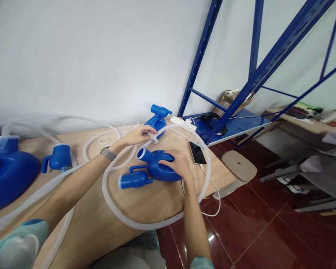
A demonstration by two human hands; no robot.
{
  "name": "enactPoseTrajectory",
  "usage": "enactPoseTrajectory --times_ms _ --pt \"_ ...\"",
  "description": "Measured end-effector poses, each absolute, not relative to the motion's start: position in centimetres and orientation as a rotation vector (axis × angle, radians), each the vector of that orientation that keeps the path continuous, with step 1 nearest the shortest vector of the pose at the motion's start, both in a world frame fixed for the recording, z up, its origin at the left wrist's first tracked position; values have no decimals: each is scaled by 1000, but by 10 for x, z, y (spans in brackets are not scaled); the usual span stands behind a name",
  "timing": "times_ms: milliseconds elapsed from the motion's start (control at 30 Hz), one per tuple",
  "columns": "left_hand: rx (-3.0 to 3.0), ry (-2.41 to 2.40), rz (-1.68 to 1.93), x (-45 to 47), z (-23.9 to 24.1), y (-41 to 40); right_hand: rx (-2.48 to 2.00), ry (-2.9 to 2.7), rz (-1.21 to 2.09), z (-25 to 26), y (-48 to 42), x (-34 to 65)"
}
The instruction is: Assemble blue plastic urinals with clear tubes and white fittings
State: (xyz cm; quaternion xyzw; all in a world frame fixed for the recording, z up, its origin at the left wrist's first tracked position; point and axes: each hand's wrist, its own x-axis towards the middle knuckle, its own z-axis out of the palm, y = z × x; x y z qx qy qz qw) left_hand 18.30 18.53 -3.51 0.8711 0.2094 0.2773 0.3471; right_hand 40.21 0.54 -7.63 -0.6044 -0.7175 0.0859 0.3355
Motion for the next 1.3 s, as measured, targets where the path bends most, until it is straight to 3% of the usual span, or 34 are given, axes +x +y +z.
enactPoseTrajectory --times_ms 133,333,800,1067,1300 --pt "2233 813 1031 141 -19 170 -1599 -1838 221 -77 7 401" --pt "2298 1144 1323 133 -53 134 -1625 -1799 163 -79 11 397" --pt "2551 981 1338 144 -75 109 -1697 -1745 118 -80 4 391" --pt "2329 1052 1370 157 -106 87 -1774 -1701 75 -80 9 385" --pt "2229 986 1179 160 -104 101 -1755 -1735 159 -79 9 390"
